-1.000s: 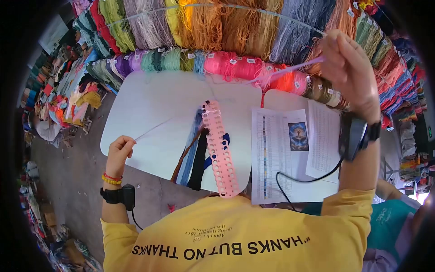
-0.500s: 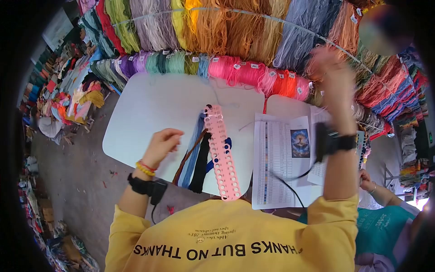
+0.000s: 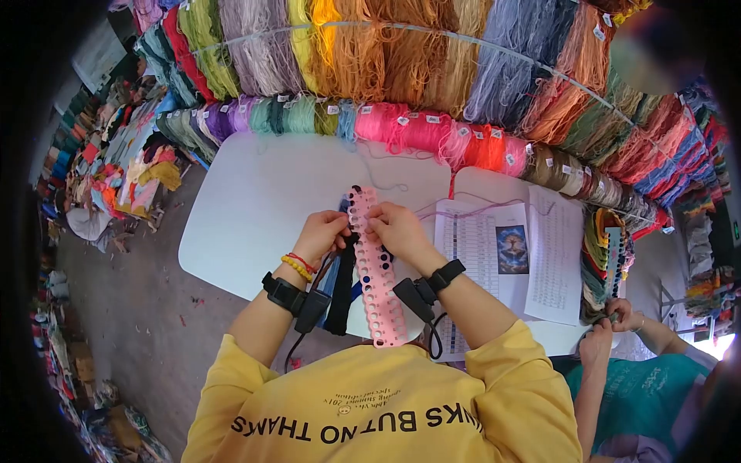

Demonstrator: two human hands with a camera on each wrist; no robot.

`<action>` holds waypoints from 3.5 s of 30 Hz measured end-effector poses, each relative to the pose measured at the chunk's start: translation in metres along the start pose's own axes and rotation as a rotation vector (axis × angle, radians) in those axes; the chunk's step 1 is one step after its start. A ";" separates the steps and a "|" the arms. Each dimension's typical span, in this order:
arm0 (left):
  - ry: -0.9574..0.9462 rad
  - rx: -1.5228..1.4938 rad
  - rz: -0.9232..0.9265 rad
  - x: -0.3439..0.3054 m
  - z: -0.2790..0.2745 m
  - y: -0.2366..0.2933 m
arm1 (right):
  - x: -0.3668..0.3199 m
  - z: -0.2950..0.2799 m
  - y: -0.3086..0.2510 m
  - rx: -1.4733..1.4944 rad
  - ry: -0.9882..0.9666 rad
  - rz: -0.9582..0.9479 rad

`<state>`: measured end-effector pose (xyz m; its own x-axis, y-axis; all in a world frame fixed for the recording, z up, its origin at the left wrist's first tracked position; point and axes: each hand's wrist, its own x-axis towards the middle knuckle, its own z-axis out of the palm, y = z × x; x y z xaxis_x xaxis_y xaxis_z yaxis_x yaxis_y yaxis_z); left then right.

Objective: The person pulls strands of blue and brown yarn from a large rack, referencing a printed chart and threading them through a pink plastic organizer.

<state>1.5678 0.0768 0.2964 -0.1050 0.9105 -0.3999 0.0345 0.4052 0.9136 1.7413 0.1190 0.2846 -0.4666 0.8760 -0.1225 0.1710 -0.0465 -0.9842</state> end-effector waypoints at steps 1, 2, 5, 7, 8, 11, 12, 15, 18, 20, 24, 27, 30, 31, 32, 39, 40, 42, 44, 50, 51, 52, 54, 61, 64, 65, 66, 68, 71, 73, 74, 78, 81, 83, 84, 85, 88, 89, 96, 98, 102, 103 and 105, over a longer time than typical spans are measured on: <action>0.019 -0.013 0.001 -0.001 0.000 0.001 | 0.002 0.002 0.002 0.002 -0.003 0.003; 0.029 -0.028 0.004 -0.003 0.001 0.003 | 0.004 0.002 0.005 -0.001 0.002 0.007; 0.079 -0.014 0.095 -0.002 0.007 0.001 | -0.001 0.006 -0.004 -0.062 0.065 -0.035; 0.081 0.004 0.150 -0.004 0.009 0.001 | -0.002 0.008 -0.005 -0.047 0.102 -0.049; 0.070 0.001 0.164 -0.004 0.008 -0.001 | -0.001 0.010 -0.004 -0.030 0.113 -0.055; 0.071 -0.062 0.100 -0.013 0.013 0.005 | -0.002 0.008 -0.002 0.025 0.131 -0.058; 0.083 -0.090 0.060 -0.017 0.013 0.008 | -0.001 0.011 -0.002 0.047 0.129 -0.058; 0.129 -0.202 0.084 -0.018 0.014 0.005 | 0.003 0.011 0.000 0.024 0.157 -0.031; 0.087 -0.203 0.075 -0.016 0.010 0.003 | 0.007 0.010 0.001 -0.012 0.134 -0.055; 0.074 -0.183 0.047 -0.017 0.009 0.004 | 0.008 0.009 0.002 -0.050 0.117 -0.066; 0.048 -0.198 0.043 -0.016 0.006 0.002 | 0.012 0.010 0.005 -0.151 0.101 -0.117; 0.085 -0.245 0.076 -0.021 0.010 0.006 | 0.012 0.012 0.004 -0.175 0.093 -0.128; 0.096 -0.226 0.122 -0.022 0.012 0.003 | 0.012 0.012 0.002 -0.153 0.086 -0.105; 0.065 -0.184 0.135 -0.016 0.010 -0.004 | 0.012 0.011 0.002 -0.140 0.084 -0.096; 0.034 -0.142 0.147 -0.012 0.009 -0.009 | 0.012 0.011 0.002 -0.155 0.091 -0.106; 0.059 -0.228 0.136 -0.014 0.014 -0.006 | 0.010 0.012 -0.004 -0.263 0.104 -0.148; 0.069 -0.233 0.137 -0.014 0.015 -0.006 | 0.008 0.012 -0.008 -0.287 0.106 -0.148; 0.071 -0.226 0.133 -0.014 0.015 -0.006 | 0.008 0.013 -0.011 -0.328 0.110 -0.160; 0.054 -0.202 0.124 -0.014 0.015 -0.002 | 0.007 0.015 -0.014 -0.350 0.106 -0.164; 0.057 -0.149 0.171 -0.003 0.014 -0.012 | 0.009 0.019 -0.015 -0.447 0.120 -0.234; 0.081 -0.123 0.191 0.002 0.015 -0.017 | 0.010 0.019 -0.014 -0.470 0.123 -0.239; 0.105 -0.097 0.211 0.007 0.016 -0.024 | 0.010 0.019 -0.014 -0.494 0.125 -0.244; 0.135 -0.035 0.243 0.007 0.016 -0.024 | 0.009 0.019 -0.016 -0.472 0.105 -0.202; 0.253 0.464 0.459 0.000 -0.003 -0.025 | 0.011 0.016 0.000 -0.313 0.059 -0.168; 0.188 0.194 0.271 -0.016 -0.011 -0.013 | 0.006 0.013 -0.004 -0.345 0.044 -0.211; 0.146 0.035 0.171 -0.024 -0.013 -0.005 | 0.006 0.013 -0.003 -0.347 0.039 -0.207; 0.084 -0.104 0.140 -0.029 -0.016 -0.002 | 0.007 0.013 -0.003 -0.349 0.034 -0.204; -0.040 -0.383 0.079 -0.038 -0.021 0.004 | 0.007 0.013 -0.002 -0.368 0.033 -0.218; -0.183 -0.787 0.072 -0.052 -0.022 0.014 | 0.008 0.012 0.002 -0.448 0.049 -0.260; -0.347 -0.906 0.088 -0.054 -0.025 0.009 | 0.010 0.012 0.005 -0.540 0.060 -0.280; -0.430 -0.965 0.097 -0.054 -0.026 0.006 | 0.009 0.011 0.001 -0.414 0.053 -0.173; -0.404 -0.684 0.047 -0.047 -0.016 0.001 | -0.001 0.017 -0.013 -0.139 0.083 -0.123; -0.299 -0.658 -0.009 -0.046 -0.003 0.000 | -0.013 0.021 -0.018 -0.135 -0.101 -0.255; -0.249 -0.590 0.058 -0.042 -0.004 -0.005 | -0.022 0.017 -0.038 -0.189 -0.253 -0.195; -0.222 -0.555 0.093 -0.042 -0.004 -0.005 | -0.017 0.014 -0.037 -0.259 -0.114 -0.229; -0.182 -0.441 0.153 -0.043 -0.003 -0.005 | -0.009 0.009 -0.032 -0.328 0.027 -0.262; -0.127 -0.204 0.290 -0.054 0.004 0.002 | 0.017 0.000 -0.012 -0.406 0.190 -0.202; -0.150 -0.201 0.309 -0.057 0.006 0.003 | 0.020 0.000 -0.016 -0.411 0.201 -0.154; -0.015 -0.089 0.506 -0.079 -0.009 0.010 | 0.020 -0.002 -0.032 -0.028 -0.127 0.126; 0.021 -0.343 0.397 -0.086 -0.026 0.011 | 0.015 -0.010 -0.044 -0.016 -0.106 0.125; -0.026 -1.016 0.202 -0.097 -0.092 -0.010 | 0.013 -0.018 -0.051 0.051 -0.031 0.127; 0.029 -1.019 0.223 -0.103 -0.115 -0.018 | 0.013 -0.021 -0.050 0.034 -0.017 0.109; 0.069 -1.012 0.313 -0.119 -0.174 -0.036 | 0.010 -0.026 -0.056 0.035 -0.013 0.112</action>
